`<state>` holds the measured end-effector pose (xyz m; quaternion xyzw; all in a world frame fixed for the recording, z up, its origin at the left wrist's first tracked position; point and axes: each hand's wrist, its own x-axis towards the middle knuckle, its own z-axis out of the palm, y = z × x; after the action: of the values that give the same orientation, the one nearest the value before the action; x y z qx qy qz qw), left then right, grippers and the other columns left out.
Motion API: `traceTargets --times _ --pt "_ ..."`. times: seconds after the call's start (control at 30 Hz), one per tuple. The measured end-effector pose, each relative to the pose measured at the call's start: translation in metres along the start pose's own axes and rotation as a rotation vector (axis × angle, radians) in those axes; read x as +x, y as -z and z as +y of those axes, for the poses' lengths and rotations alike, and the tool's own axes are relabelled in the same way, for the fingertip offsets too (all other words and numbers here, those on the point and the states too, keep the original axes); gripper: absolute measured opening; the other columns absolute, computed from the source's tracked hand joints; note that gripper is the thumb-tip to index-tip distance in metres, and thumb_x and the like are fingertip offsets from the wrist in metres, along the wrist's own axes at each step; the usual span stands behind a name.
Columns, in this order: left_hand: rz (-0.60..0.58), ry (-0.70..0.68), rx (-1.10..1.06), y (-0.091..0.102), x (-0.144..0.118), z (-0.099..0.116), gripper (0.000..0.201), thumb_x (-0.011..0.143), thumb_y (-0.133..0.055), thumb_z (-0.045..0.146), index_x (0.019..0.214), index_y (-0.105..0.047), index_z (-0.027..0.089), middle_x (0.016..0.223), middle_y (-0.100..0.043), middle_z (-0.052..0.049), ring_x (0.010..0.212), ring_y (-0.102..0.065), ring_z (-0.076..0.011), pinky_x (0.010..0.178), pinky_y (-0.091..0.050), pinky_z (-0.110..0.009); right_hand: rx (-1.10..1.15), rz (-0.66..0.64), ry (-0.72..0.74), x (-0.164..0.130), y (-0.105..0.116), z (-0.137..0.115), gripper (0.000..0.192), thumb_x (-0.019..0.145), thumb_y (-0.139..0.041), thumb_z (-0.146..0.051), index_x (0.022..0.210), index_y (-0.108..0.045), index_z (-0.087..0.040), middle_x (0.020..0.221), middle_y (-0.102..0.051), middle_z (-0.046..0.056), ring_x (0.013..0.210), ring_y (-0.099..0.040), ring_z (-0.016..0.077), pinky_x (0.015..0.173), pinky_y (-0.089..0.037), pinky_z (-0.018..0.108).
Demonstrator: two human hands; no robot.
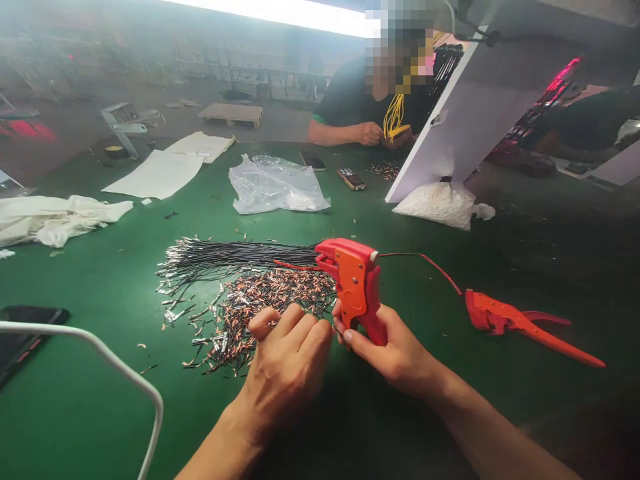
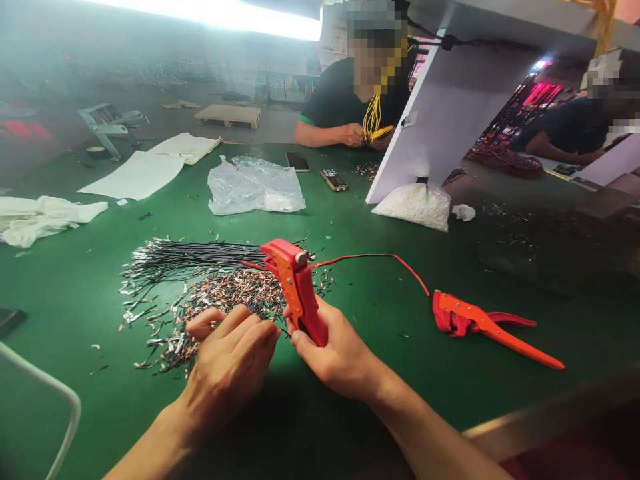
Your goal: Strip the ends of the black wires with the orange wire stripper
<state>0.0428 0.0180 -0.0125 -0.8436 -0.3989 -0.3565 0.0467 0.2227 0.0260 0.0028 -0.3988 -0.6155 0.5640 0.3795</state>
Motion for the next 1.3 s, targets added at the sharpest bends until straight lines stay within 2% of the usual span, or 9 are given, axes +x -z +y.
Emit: traceTargets --times 0.13,0.27,0.37,0.53,0.73,0.93,1.1,1.2,1.3 --pt "-0.013 -0.032 -0.036 -0.001 -0.001 0.001 0.019 0.091 -0.051 0.007 0.076 -0.049 0.018 0.060 -0.047 0.003 0.062 -0.037 -0.0152 0.064 -0.021 -0.036 -0.175 -0.047 0.051 -0.001 0.000 0.003 0.014 0.083 -0.054 -0.013 0.096 -0.052 -0.019 0.082 -0.054 0.000 0.070 -0.048 0.0144 0.066 -0.043 0.027" --pt "-0.037 -0.014 -0.046 -0.004 -0.001 0.005 0.024 0.090 -0.049 0.004 0.071 -0.047 0.018 0.058 -0.047 0.003 0.062 -0.040 -0.0150 0.066 -0.023 -0.036 -0.430 0.091 0.105 0.001 0.001 0.011 0.017 0.081 -0.051 -0.011 0.095 -0.050 -0.020 0.080 -0.055 0.000 0.067 -0.050 0.0154 0.064 -0.043 0.028" --pt "-0.045 0.000 -0.034 -0.008 -0.001 0.009 0.026 0.089 -0.046 0.002 0.069 -0.046 0.019 0.057 -0.048 0.003 0.061 -0.042 -0.0145 0.069 -0.024 -0.037 -0.533 0.188 0.121 0.003 0.002 0.016 0.020 0.079 -0.048 -0.011 0.096 -0.048 -0.021 0.084 -0.058 0.002 0.070 -0.055 0.0179 0.064 -0.043 0.029" --pt "-0.008 0.026 -0.031 -0.011 0.000 0.012 0.026 0.086 -0.045 0.000 0.068 -0.047 0.019 0.056 -0.052 0.003 0.058 -0.047 -0.0148 0.068 -0.026 -0.037 -0.797 0.190 0.235 0.007 -0.001 0.015 0.026 0.073 -0.047 -0.014 0.099 -0.048 -0.018 0.081 -0.062 0.006 0.068 -0.057 0.0222 0.063 -0.043 0.032" --pt "0.047 0.084 -0.086 -0.015 0.001 0.012 0.023 0.084 -0.045 -0.001 0.076 -0.052 0.019 0.064 -0.060 0.002 0.061 -0.055 -0.0146 0.070 -0.031 -0.034 -0.993 0.208 0.356 0.013 -0.002 0.019 0.019 0.081 -0.049 -0.022 0.099 -0.049 -0.018 0.082 -0.064 0.009 0.070 -0.058 0.0248 0.064 -0.041 0.034" --pt "0.045 0.137 -0.137 -0.019 0.000 0.012 0.022 0.088 -0.044 0.002 0.075 -0.052 0.019 0.061 -0.056 0.002 0.057 -0.051 -0.0140 0.064 -0.029 -0.032 -0.959 0.190 0.327 0.020 0.003 0.026 0.028 0.077 -0.052 -0.022 0.104 -0.053 -0.016 0.091 -0.065 0.013 0.079 -0.058 0.0279 0.072 -0.041 0.037" --pt "0.053 0.171 -0.050 -0.007 0.003 0.015 0.029 0.090 -0.047 0.007 0.064 -0.045 0.018 0.054 -0.045 0.005 0.052 -0.043 -0.0112 0.067 -0.025 -0.034 -0.846 0.341 0.249 0.027 0.017 0.032 0.030 0.072 -0.050 -0.012 0.102 -0.054 -0.015 0.091 -0.063 0.013 0.081 -0.056 0.0280 0.077 -0.039 0.041" --pt "0.076 0.223 -0.053 -0.004 0.004 0.014 0.027 0.093 -0.047 0.009 0.068 -0.050 0.018 0.056 -0.050 0.006 0.053 -0.045 -0.0105 0.070 -0.024 -0.035 -0.691 0.380 0.205 0.029 0.021 0.030 0.025 0.078 -0.050 -0.014 0.102 -0.051 -0.018 0.084 -0.060 0.007 0.073 -0.055 0.0225 0.072 -0.042 0.036" --pt "0.157 0.247 -0.052 -0.004 0.006 0.012 0.021 0.093 -0.050 0.009 0.076 -0.056 0.019 0.058 -0.057 0.007 0.053 -0.047 -0.0099 0.071 -0.023 -0.035 -0.495 0.337 0.188 0.030 0.018 0.025 0.016 0.084 -0.050 -0.021 0.100 -0.051 -0.019 0.083 -0.059 0.004 0.070 -0.057 0.0185 0.067 -0.046 0.032"
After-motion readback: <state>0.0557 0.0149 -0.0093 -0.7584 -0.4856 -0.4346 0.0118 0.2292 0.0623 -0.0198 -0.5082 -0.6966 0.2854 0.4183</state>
